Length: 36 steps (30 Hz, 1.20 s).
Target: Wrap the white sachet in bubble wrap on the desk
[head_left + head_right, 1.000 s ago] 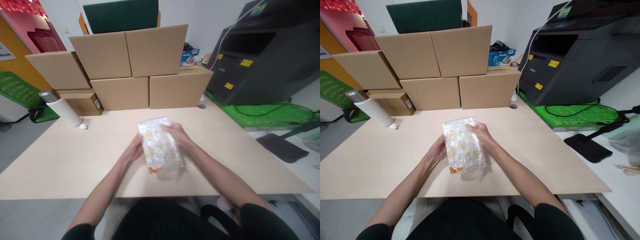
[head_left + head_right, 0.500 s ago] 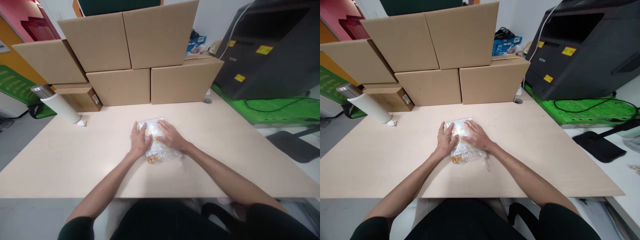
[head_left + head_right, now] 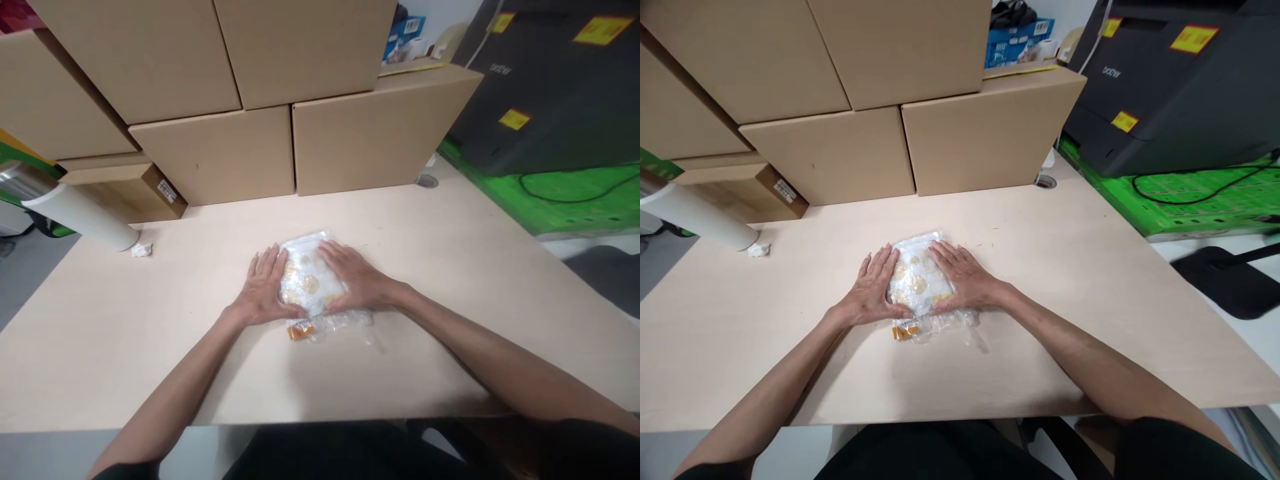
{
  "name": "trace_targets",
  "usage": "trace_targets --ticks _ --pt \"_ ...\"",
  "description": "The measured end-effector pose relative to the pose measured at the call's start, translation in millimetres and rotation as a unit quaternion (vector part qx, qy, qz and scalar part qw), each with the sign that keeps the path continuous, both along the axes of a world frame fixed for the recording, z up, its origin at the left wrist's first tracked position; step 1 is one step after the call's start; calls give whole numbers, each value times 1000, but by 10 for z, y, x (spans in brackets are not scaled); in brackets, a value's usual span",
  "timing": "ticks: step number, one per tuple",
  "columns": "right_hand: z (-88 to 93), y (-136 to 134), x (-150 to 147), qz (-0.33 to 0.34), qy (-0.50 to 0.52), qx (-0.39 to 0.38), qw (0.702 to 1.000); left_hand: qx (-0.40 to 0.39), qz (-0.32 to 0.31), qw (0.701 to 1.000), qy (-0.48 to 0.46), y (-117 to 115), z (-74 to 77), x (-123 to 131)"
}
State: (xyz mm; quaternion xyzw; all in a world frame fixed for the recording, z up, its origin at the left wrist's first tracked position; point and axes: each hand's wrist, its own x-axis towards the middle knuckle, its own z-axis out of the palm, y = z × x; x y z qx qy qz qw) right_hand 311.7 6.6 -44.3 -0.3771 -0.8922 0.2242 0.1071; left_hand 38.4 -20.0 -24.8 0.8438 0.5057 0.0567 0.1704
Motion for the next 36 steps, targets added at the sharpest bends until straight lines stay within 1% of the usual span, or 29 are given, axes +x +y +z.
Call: trace_targets --ticks 6,11,14,17,23,27,30,32,34,35,36 --pt "26 -35 -46 -20 -2 -1 1000 22 3 1000 -5 2 -74 7" --pt "155 -57 -67 -27 -38 0 999 48 35 998 1 -64 -59 39" --pt "251 -3 -67 -20 -54 -3 998 63 20 998 -9 -102 -31 52" --pt "313 96 -90 -34 -54 -1 998 54 -3 998 -13 -107 -10 42" --pt "289 252 -145 -49 -75 14 996 35 -6 999 -37 -69 -25 11" --pt "254 309 -174 -70 -60 7 996 22 6 999 -36 -42 -33 31" --pt "223 292 -193 -90 -40 2 995 20 14 999 -38 -40 -38 41" --pt "181 241 -184 -98 -5 -8 995 24 17 999 -41 -53 -48 40" --pt "123 171 -151 -107 66 -33 992 29 20 998 -43 -74 -62 41" --pt "92 135 -128 -125 119 -45 984 33 23 998 -46 -86 -70 43" --pt "63 101 -104 -156 178 -52 970 37 27 998 -50 -96 -79 46"
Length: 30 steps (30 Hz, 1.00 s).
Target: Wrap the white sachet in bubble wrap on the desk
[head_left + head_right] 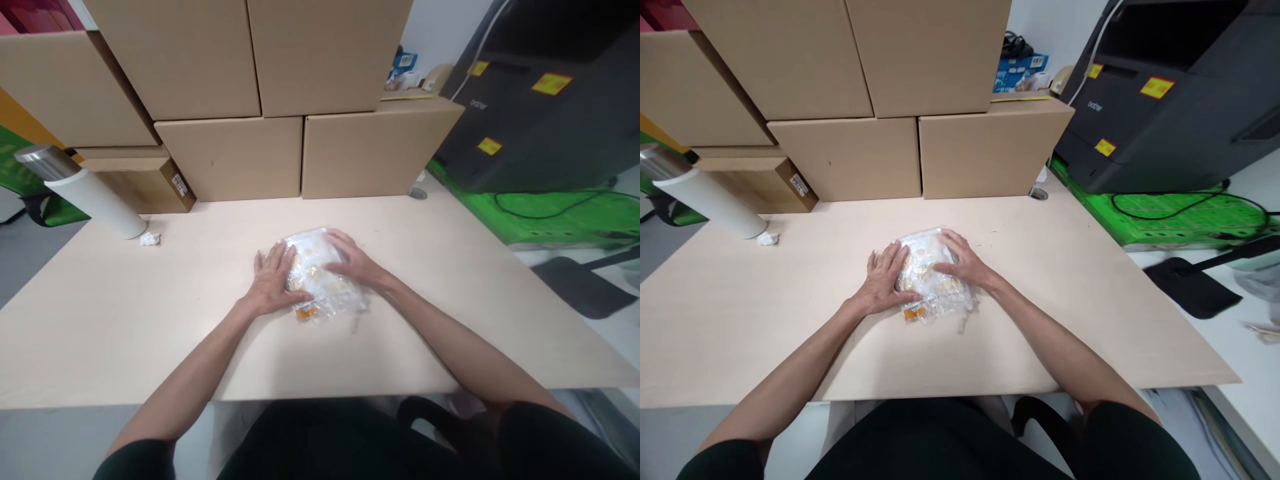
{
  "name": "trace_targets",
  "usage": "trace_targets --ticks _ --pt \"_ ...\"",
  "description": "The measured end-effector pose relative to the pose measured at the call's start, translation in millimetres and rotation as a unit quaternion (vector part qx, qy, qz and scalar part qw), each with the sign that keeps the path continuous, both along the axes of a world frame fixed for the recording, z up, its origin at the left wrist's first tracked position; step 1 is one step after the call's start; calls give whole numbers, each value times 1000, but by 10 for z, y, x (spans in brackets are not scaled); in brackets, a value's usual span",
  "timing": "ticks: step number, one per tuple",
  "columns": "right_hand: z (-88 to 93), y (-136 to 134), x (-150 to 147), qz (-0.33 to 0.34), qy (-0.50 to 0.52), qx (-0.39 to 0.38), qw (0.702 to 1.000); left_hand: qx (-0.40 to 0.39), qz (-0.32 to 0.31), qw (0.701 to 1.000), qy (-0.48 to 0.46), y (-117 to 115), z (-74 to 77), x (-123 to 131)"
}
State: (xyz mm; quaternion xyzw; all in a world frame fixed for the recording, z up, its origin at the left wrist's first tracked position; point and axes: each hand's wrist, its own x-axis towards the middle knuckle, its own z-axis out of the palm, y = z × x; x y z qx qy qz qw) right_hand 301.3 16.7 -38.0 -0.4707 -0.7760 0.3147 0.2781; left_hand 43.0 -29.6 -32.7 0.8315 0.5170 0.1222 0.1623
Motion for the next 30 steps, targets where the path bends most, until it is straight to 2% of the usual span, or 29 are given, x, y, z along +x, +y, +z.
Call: trace_targets --ticks 2,4,9,15,20,22,25,28,30 --pt "-43 -53 48 -90 98 -2 991 11 11 1000 -11 -15 -17 5" --pt "-62 -82 87 -147 137 -17 980 18 16 1000 -18 -16 -31 1" --pt "-69 -101 126 -141 138 -80 977 1 1 1000 -17 16 -24 -35" --pt "-17 -215 96 -143 45 -28 988 -17 -8 1000 -6 24 8 -46" --pt "84 -487 6 -182 8 -13 983 14 -2 999 -43 -3 -66 -54" --pt "109 -594 -54 -174 4 -15 985 18 -7 999 -47 -17 -85 -54" --pt "138 -695 -167 -167 78 -71 980 2 -15 999 -39 -40 -79 -46" --pt "147 -728 -287 -193 203 -121 952 -10 -14 999 -43 -59 -60 -33" --pt "131 -733 -340 -214 248 -144 934 -11 -12 999 -52 -65 -53 -28"
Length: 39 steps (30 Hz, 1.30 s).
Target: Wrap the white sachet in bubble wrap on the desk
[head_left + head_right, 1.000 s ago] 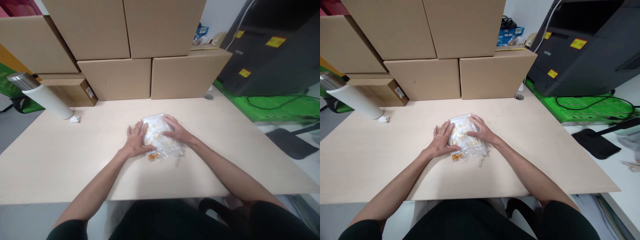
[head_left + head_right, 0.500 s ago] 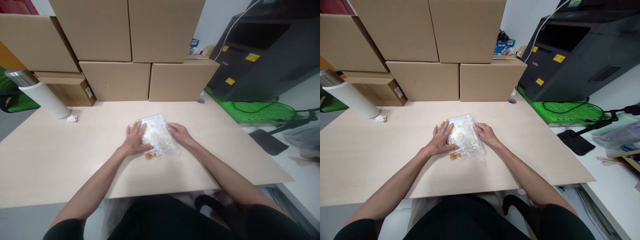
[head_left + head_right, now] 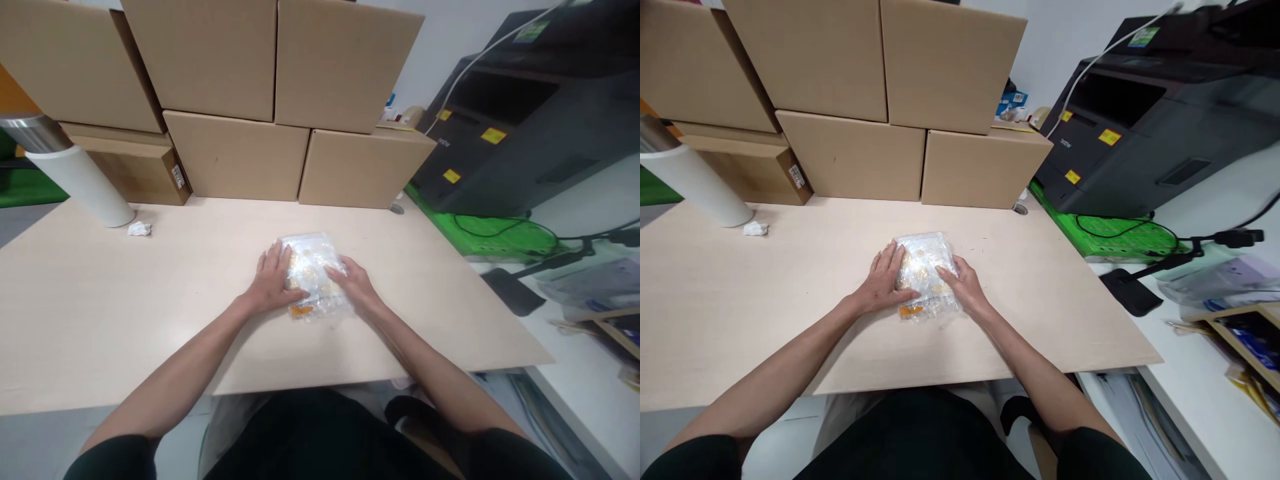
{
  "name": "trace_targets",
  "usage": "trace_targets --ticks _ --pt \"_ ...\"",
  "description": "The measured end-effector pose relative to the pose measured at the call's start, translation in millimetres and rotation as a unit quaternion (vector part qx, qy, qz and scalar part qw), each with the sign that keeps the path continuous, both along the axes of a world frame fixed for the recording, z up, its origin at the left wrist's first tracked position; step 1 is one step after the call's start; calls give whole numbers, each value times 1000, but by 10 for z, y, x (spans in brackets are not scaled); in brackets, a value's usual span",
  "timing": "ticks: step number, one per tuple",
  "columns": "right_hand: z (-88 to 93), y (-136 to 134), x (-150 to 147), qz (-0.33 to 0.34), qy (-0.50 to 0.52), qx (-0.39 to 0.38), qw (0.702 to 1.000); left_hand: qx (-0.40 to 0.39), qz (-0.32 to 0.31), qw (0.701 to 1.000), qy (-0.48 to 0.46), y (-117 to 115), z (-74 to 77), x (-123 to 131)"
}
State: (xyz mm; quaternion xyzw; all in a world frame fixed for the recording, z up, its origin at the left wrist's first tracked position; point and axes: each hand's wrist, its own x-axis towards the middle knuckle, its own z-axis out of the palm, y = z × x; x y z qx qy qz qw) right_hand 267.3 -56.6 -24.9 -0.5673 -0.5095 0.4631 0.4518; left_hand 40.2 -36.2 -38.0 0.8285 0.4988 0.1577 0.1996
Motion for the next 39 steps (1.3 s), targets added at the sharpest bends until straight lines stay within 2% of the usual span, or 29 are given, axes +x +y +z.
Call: trace_targets --ticks 2,4,6,8,11,15,19,22,25,27,29,32,35,39 --pt "-36 0 -7 3 -14 -10 1000 2 1 1000 -3 -2 2 -1" --pt "-92 9 32 24 -111 20 993 4 -3 1000 1 0 1 -10" --pt "-160 32 96 23 -234 89 968 12 -8 1000 4 6 -1 -25" --pt "-225 70 159 8 -314 154 937 20 -15 1000 5 18 -4 -44" --pt "-284 136 217 35 -340 186 921 11 -22 1000 15 46 -7 -68" --pt "-289 185 232 85 -329 166 926 -12 -18 999 24 78 15 -92" --pt "-295 167 221 67 -232 132 961 -24 -17 1000 -6 62 77 -107" --pt "-285 161 230 0 -39 48 998 5 27 998 -55 24 117 -88" --pt "-228 184 245 -66 139 -42 987 38 104 987 -115 -13 134 -43" --pt "-177 203 236 -56 200 -71 976 57 125 981 -137 -38 145 -9" --pt "-128 225 204 -26 231 -85 969 54 103 987 -108 -69 170 21" --pt "-63 278 139 4 262 -94 961 -33 35 999 -19 -133 225 56" --pt "3 367 100 5 289 -92 953 -97 -24 995 17 -190 258 77" --pt "63 476 91 13 307 -94 947 -81 -24 996 13 -212 231 84"
